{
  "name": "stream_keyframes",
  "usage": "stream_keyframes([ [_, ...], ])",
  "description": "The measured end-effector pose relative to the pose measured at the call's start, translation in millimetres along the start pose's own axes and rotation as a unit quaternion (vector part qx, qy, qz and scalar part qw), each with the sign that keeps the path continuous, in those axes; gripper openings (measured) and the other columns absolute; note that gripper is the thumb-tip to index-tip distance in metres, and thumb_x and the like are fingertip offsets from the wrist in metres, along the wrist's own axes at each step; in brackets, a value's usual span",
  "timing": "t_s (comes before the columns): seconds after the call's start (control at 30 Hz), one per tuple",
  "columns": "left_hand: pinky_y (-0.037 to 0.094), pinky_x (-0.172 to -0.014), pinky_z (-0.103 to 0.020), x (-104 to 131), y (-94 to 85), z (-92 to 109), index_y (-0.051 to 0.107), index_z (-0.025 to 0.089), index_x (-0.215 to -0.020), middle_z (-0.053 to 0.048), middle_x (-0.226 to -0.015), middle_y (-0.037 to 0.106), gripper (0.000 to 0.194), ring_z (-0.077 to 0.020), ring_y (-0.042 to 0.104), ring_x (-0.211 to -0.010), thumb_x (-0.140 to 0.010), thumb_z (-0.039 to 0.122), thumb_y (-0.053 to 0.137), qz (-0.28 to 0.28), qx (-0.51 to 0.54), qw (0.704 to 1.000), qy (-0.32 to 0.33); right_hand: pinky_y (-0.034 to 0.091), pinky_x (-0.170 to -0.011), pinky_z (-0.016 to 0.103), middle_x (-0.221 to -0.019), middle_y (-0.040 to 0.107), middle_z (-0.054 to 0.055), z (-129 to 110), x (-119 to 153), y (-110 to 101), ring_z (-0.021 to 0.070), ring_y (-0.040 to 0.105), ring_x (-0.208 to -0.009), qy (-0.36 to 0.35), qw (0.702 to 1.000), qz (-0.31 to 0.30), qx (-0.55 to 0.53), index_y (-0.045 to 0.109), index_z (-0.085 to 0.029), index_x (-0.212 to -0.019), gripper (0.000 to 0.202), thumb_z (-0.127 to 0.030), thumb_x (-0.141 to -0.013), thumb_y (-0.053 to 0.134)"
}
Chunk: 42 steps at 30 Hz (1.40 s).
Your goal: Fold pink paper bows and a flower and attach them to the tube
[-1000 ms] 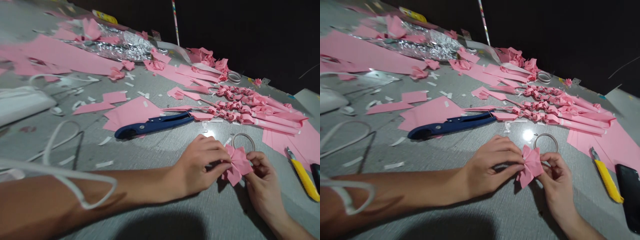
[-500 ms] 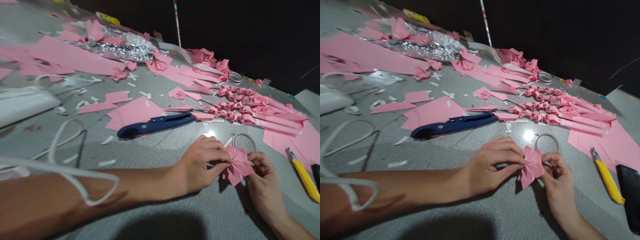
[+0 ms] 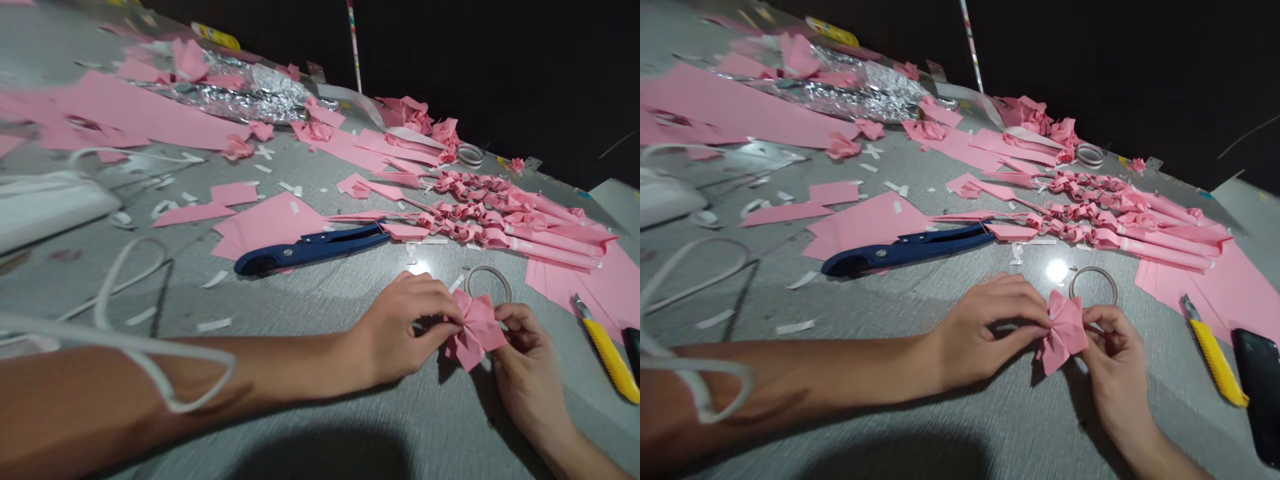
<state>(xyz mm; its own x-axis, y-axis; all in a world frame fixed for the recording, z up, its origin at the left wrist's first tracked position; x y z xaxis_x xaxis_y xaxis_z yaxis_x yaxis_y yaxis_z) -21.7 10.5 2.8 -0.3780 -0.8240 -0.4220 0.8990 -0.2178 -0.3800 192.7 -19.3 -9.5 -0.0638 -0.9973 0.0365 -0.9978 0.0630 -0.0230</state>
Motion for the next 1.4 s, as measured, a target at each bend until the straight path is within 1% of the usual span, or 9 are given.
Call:
stream_keyframes([
  [0.17,0.050,-0.090,-0.037,-0.8,-0.2,1.2,0.078,0.022,-0.091,-0.002,-0.092,0.082,0.008,-0.0191,0.072,-0.087,-0.098,0.022,0.074,0.003,0.007,1.000,-0.004,0.056,-0.062,0.021,-0.083,0.075,-0.002,0.2,1.4,0.5,0.0129,0.067,-0.065,0.005,1.000,-0.003,-0.013,0.074,-0.025,-0.093,0.027,-0.027,-0.077,0.096],
  [0.47,0.048,-0.088,-0.035,-0.2,0.5,0.5,0.077,0.021,-0.092,-0.002,-0.091,0.081,0.011,-0.0180,0.072,-0.086,-0.097,0.013,0.072,0.007,0.014,1.000,0.007,0.057,-0.064,0.018,-0.084,0.075,-0.002,1.7,1.1,-0.3,0.0111,0.068,-0.068,0.002,1.000,-0.014,-0.028,0.076,-0.026,-0.095,0.022,-0.024,-0.082,0.093],
  [0.6,0.048,-0.088,-0.036,-0.1,-0.2,1.2,0.077,0.020,-0.092,-0.002,-0.091,0.081,0.007,-0.0185,0.072,-0.087,-0.097,0.016,0.074,0.009,0.017,1.000,0.005,0.058,-0.065,0.020,-0.084,0.075,-0.002,0.6,1.4,0.3,0.0124,0.068,-0.069,0.003,1.000,-0.008,-0.022,0.076,-0.026,-0.094,0.025,-0.021,-0.079,0.095],
  [0.73,0.048,-0.089,-0.037,-0.7,0.3,1.0,0.077,0.020,-0.092,-0.002,-0.091,0.081,0.007,-0.0188,0.072,-0.087,-0.097,0.018,0.074,0.006,0.015,1.000,0.002,0.057,-0.064,0.018,-0.083,0.075,-0.003,-1.4,1.7,0.5,0.0113,0.068,-0.068,0.006,1.000,-0.005,-0.021,0.077,-0.026,-0.094,0.026,-0.019,-0.077,0.095],
  [0.9,0.048,-0.088,-0.036,-0.6,1.5,-0.1,0.077,0.021,-0.092,-0.002,-0.092,0.081,0.008,-0.0185,0.072,-0.087,-0.098,0.019,0.072,0.007,0.009,1.000,0.006,0.057,-0.066,0.018,-0.084,0.076,-0.003,-0.6,1.8,-0.2,0.0107,0.068,-0.068,0.010,1.000,-0.011,-0.014,0.076,-0.027,-0.094,0.025,-0.020,-0.078,0.095],
  [1.03,0.047,-0.087,-0.036,-0.5,1.4,-0.7,0.077,0.020,-0.094,-0.001,-0.092,0.081,0.011,-0.0179,0.071,-0.086,-0.098,0.013,0.069,0.007,0.011,1.000,0.011,0.056,-0.065,0.017,-0.086,0.076,-0.002,1.7,1.4,-1.2,0.0113,0.068,-0.071,0.010,1.000,-0.002,-0.006,0.076,-0.026,-0.094,0.025,-0.022,-0.078,0.095],
  [1.2,0.045,-0.086,-0.036,0.0,0.1,1.2,0.076,0.018,-0.092,-0.001,-0.089,0.080,0.009,-0.0174,0.070,-0.084,-0.097,0.013,0.070,0.021,0.008,1.000,0.015,0.056,-0.065,0.017,-0.086,0.077,-0.002,-0.6,2.7,-0.1,0.0110,0.069,-0.071,-0.019,1.000,0.016,0.017,0.076,-0.027,-0.094,0.024,-0.024,-0.079,0.094],
  [1.3,0.045,-0.082,-0.036,0.6,-0.1,2.7,0.076,0.017,-0.087,-0.001,-0.083,0.078,0.010,-0.0171,0.068,-0.079,-0.095,0.015,0.069,0.019,-0.001,1.000,0.004,0.057,-0.065,0.016,-0.085,0.078,-0.002,-4.0,5.9,2.2,0.0115,0.071,-0.072,-0.060,0.996,0.040,0.056,0.076,-0.027,-0.093,0.016,-0.026,-0.085,0.089],
  [1.4,0.045,-0.080,-0.035,0.5,0.9,4.0,0.077,0.017,-0.089,-0.002,-0.083,0.078,0.011,-0.0170,0.067,-0.079,-0.096,0.015,0.068,0.012,-0.003,1.000,0.007,0.060,-0.067,0.018,-0.083,0.077,-0.002,-7.3,10.0,4.8,0.0120,0.072,-0.073,-0.102,0.990,0.055,0.081,0.076,-0.027,-0.092,0.009,-0.026,-0.090,0.084],
])
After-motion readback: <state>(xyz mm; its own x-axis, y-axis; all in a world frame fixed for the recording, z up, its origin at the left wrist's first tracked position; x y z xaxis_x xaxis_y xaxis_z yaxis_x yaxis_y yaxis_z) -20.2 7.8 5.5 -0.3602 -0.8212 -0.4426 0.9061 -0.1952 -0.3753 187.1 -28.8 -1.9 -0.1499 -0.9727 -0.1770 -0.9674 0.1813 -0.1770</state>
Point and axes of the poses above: each hand's wrist, its own x-axis away from the middle knuckle, its own y-axis out of the palm, z = x × y, the point moved 1 cm from there along -x, towards the middle knuckle
